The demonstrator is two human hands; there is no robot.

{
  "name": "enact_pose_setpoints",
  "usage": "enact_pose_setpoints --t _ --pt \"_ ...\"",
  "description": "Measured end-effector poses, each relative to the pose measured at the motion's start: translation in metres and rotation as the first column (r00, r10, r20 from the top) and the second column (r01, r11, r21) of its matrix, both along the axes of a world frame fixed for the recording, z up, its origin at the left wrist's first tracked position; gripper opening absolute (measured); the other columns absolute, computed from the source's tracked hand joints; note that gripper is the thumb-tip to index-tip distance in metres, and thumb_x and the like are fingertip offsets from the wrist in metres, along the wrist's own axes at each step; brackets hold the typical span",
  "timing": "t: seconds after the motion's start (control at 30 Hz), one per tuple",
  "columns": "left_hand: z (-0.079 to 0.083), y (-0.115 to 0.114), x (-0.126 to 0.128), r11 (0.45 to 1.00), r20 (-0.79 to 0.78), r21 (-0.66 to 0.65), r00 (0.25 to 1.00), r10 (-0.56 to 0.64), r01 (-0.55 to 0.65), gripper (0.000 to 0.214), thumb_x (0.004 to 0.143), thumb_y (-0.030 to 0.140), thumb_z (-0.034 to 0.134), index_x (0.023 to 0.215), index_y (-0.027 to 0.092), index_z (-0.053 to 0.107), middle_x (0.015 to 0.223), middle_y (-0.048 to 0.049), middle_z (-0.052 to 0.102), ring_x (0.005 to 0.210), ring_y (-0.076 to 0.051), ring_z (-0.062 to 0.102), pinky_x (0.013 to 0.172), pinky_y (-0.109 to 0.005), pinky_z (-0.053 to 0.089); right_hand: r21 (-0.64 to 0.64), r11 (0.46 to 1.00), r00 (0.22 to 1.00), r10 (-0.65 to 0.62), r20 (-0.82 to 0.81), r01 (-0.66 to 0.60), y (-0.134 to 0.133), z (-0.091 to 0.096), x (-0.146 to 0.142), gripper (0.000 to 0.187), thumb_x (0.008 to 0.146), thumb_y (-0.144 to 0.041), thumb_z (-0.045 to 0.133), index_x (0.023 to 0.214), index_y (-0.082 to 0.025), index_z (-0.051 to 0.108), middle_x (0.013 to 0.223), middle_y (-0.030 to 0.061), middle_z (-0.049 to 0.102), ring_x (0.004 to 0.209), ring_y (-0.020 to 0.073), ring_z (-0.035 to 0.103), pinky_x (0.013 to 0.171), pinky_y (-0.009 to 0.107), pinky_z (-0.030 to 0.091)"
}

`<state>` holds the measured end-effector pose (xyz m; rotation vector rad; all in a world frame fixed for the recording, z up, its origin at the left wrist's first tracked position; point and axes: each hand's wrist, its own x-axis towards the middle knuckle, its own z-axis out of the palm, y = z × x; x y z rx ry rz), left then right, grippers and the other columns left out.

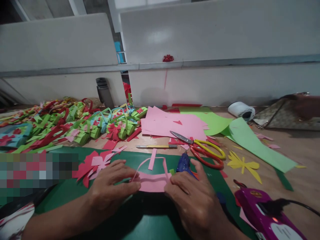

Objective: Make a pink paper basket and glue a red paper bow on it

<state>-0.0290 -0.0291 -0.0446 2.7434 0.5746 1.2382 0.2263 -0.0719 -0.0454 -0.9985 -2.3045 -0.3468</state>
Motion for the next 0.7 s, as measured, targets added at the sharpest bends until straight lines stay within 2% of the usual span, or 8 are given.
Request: enact_pose_setpoints --t 0.13,0.27,0.37,0.43,0.57,0.7 --pt "0.000 -0.003 0.001 1.000 -0.008 0.009 1.000 0.030 -0.030 0.025 0.083 0.006 0.053 0.103 0.019 0.059 0.087 -0.0038 0.070 0.075 -0.015 0.062 0.091 -0.040 0.040 0.061 0.998 1.000 0.029 0.012 -0.030 0.000 0.000 -0.003 0.022 0.086 -0.008 0.047 0.087 -0.024 0.062 0.075 -0.0046 0.066 0.063 0.0119 0.060 0.100 0.039 0.027" --pt "-0.002 -0.004 0.004 0.981 0.069 -0.129 0.986 0.151 -0.141 0.009 0.085 0.016 0.059 0.094 0.018 0.058 0.077 0.0015 0.070 0.068 -0.011 0.065 0.105 -0.042 0.032 0.059 0.997 0.996 -0.040 -0.085 0.045 -0.004 0.003 -0.010 0.013 0.087 -0.011 0.050 0.082 -0.021 0.058 0.067 -0.0051 0.062 0.056 0.0122 0.058 0.103 0.039 0.025" --pt "-0.002 -0.005 0.006 0.964 0.058 -0.202 0.980 0.191 -0.176 0.004 0.083 0.018 0.062 0.087 0.019 0.060 0.074 0.0029 0.070 0.064 -0.011 0.065 0.103 -0.044 0.033 0.063 0.997 0.991 -0.030 -0.132 0.039 -0.005 0.007 -0.013 0.015 0.088 -0.010 0.048 0.079 -0.021 0.054 0.064 -0.0054 0.062 0.054 0.0125 0.058 0.104 0.041 0.024" --pt "0.000 -0.005 0.006 0.957 0.029 -0.249 0.986 0.161 -0.149 0.005 0.085 0.018 0.059 0.082 0.020 0.062 0.074 0.0029 0.071 0.065 -0.012 0.065 0.099 -0.043 0.036 0.049 0.998 0.991 -0.028 -0.134 0.035 -0.005 0.009 -0.013 0.015 0.089 -0.010 0.046 0.081 -0.021 0.053 0.065 -0.0046 0.064 0.056 0.0136 0.060 0.104 0.043 0.024" --pt "0.003 -0.003 0.005 0.941 0.040 -0.322 0.992 0.122 -0.103 0.013 0.085 0.017 0.057 0.074 0.020 0.062 0.075 0.0025 0.071 0.065 -0.012 0.064 0.094 -0.040 0.037 0.010 0.994 0.991 -0.106 -0.082 0.108 -0.002 0.008 -0.010 0.006 0.090 -0.020 0.049 0.087 -0.020 0.054 0.070 -0.0014 0.066 0.059 0.0160 0.062 0.098 0.044 0.028" --pt "0.002 -0.001 0.003 0.929 0.027 -0.358 0.994 0.106 -0.089 0.011 0.084 0.014 0.058 0.075 0.019 0.062 0.075 0.0027 0.070 0.066 -0.011 0.062 0.092 -0.038 0.034 -0.011 0.990 0.989 -0.138 -0.053 0.138 0.000 0.008 -0.006 0.010 0.092 -0.025 0.048 0.088 -0.021 0.056 0.074 -0.0004 0.066 0.066 0.0181 0.064 0.089 0.042 0.034"
